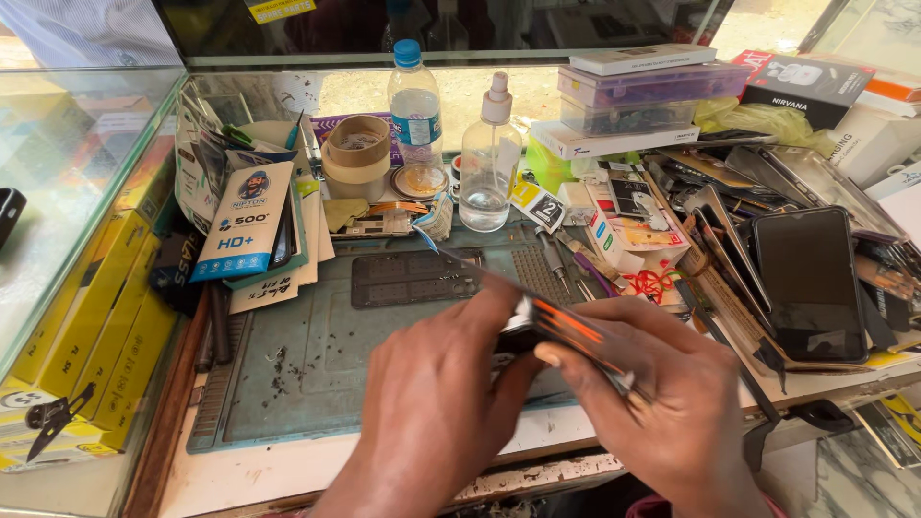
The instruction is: The person removes the back cover of a smartphone, then uses a plastic pry tool to separate the screen assembly from the frame. They lift the screen to expose the internal components, including the battery and motherboard, and continue to pry along the edges to fully detach the display.
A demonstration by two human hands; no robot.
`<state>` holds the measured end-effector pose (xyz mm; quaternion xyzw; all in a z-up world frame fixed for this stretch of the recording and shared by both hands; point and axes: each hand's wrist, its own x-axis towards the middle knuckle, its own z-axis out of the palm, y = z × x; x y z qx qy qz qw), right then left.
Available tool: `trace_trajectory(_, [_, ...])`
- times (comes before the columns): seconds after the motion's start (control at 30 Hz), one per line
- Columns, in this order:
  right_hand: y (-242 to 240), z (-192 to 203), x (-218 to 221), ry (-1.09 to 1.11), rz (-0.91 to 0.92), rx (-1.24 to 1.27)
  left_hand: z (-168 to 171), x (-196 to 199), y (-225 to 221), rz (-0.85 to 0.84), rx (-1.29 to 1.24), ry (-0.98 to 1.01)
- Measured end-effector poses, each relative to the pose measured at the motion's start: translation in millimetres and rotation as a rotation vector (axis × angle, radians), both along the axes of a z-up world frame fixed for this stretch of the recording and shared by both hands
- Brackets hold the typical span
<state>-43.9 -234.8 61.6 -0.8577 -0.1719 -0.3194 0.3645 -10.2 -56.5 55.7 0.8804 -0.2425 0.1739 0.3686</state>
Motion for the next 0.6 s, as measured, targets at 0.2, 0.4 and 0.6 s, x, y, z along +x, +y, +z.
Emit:
trace_trajectory(0.2, [-8.5,-1.3,-6.7,-0.105,-0.067,0.004,9.3,1.9,-19.9,0.015,0.039,0.032])
trace_trajectory(0.4, [-14.1,-7.6,-5.3,-0.126,-0.112,0.066,4.3,-1.1,-25.5,-0.044,-0.068,0.05])
trace_trajectory(0.6, [-9.2,-4.5,-11.1,-0.226,-0.106,0.005,-3.1,11.3,-32.8,-0.033,0.1,0.09])
